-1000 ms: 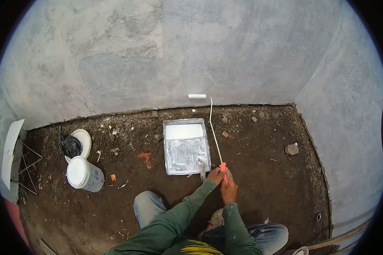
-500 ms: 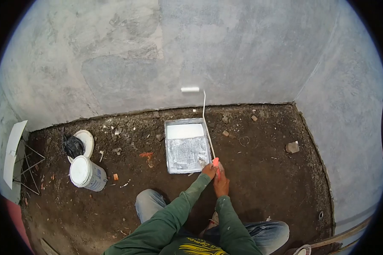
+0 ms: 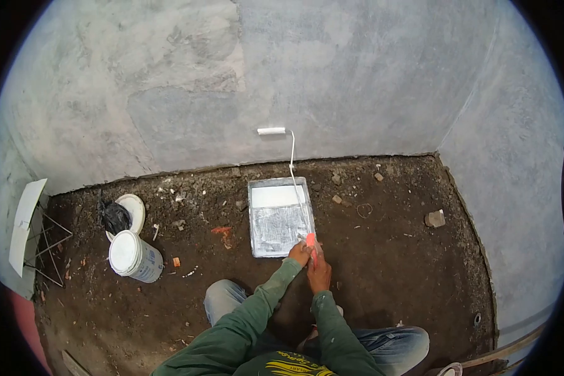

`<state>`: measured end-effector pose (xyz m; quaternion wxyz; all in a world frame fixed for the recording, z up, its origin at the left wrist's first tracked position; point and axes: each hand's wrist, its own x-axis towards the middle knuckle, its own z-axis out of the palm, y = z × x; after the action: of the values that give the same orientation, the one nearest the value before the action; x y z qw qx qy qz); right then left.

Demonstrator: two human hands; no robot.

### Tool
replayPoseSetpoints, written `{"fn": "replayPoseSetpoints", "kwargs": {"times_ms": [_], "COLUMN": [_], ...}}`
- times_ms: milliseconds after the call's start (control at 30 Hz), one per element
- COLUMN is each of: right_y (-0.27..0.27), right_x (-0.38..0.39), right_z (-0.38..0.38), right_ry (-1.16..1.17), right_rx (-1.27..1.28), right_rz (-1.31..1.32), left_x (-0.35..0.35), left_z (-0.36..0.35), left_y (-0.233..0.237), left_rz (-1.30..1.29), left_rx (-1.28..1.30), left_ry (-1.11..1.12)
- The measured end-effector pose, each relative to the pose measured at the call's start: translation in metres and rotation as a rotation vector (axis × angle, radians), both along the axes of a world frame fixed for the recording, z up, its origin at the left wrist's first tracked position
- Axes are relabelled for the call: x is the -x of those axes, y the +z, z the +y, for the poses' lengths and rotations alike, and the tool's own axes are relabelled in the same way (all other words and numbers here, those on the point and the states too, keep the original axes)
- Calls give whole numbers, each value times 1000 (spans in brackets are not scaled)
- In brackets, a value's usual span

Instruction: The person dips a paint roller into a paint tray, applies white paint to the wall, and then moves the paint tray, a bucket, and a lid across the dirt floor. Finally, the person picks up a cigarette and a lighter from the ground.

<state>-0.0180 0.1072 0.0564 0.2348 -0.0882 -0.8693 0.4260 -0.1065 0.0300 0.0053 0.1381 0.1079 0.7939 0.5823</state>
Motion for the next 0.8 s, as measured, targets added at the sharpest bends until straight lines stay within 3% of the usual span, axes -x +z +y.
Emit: {"fn": "replayPoseSetpoints", "kwargs": {"times_ms": [167,267,367,433,500,567,700,800], "right_y": [-32,-39,-16,18,45,92,216,286], "right_x": [-8,-14,-29,-27,-22,4,41,74], "right_z": [-4,-1,2,5,8,17,36,61], "right_ry": [-59,-54,-18,-19,-11,2,-18,-40], "right_rx": [-75,-58,-16,33,94,128,11,-98], "right_rz": [-205,-234,-134,0,107,299,532,644], "left_x": [8,8,-5,-21,-19,-9,38,69], "left_z": [3,9,8,7,13,24,44,68], "left_y": [-67,-95,-75,-13,49,111,247,337], "left_rz": [-92,-202,-146,33,82,238,514,748], "left_rx": [-3,129,122,-19,70,-206,-228,-255], "left_ry": [-13,-16,-73,-50,-44,-6,-126,-73]}}
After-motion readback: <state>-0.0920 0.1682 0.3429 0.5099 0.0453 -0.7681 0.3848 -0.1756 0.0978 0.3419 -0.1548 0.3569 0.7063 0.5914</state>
